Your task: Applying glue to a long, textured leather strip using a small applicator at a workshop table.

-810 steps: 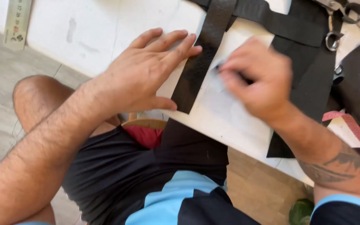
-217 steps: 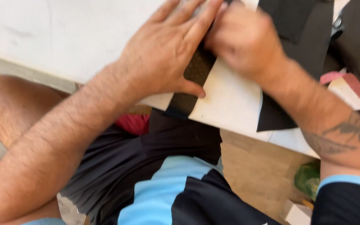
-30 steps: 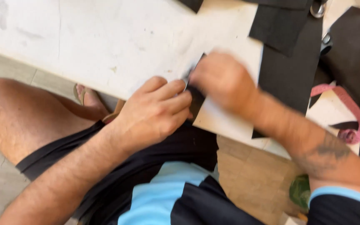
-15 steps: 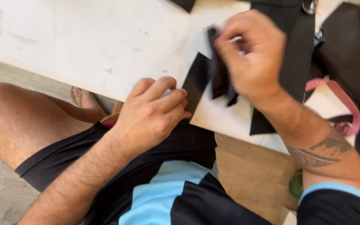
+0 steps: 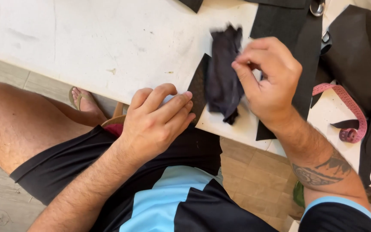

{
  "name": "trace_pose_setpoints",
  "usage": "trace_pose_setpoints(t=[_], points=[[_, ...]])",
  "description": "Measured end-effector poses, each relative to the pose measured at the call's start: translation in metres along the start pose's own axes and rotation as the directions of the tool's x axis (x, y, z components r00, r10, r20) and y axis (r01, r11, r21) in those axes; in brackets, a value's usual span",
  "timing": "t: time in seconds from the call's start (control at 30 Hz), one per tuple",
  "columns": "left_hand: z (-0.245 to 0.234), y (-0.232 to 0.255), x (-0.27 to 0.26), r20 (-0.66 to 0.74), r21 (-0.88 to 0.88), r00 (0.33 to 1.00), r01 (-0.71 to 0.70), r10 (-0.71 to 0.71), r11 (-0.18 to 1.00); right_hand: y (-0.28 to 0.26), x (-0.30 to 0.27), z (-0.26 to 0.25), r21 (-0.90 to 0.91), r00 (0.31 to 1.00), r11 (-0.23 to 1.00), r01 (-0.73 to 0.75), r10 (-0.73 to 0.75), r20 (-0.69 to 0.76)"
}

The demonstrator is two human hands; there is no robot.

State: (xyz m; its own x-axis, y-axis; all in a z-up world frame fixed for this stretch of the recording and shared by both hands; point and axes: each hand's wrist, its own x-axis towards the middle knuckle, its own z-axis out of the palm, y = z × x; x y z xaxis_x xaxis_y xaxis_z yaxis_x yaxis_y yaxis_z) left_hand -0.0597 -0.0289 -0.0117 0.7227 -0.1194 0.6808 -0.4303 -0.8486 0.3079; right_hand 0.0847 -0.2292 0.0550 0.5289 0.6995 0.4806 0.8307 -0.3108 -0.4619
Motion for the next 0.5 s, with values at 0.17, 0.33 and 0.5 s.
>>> trace_pose_setpoints(t=[0.17,0.33,0.5], points=[[-0.002,-0.001,0.003,0.009,0.009,1.0,0.002,-0.002,1.0,0.003,-0.005,0.019,0.054,0.952,0.995,0.083,-0.095,0.291],[0.0,-0.002,0.005,-0.011,0.088,1.0,0.004,-0.003,0.996,0.007,-0.004,0.028,0.093,0.932,0.98,0.174,-0.194,0.306],[-0.003,-0.003,0.005,0.02,0.055,1.0,0.004,-0.005,0.999,0.013,0.01,0.035,0.068,0.897,0.947,0.313,-0.318,0.308]])
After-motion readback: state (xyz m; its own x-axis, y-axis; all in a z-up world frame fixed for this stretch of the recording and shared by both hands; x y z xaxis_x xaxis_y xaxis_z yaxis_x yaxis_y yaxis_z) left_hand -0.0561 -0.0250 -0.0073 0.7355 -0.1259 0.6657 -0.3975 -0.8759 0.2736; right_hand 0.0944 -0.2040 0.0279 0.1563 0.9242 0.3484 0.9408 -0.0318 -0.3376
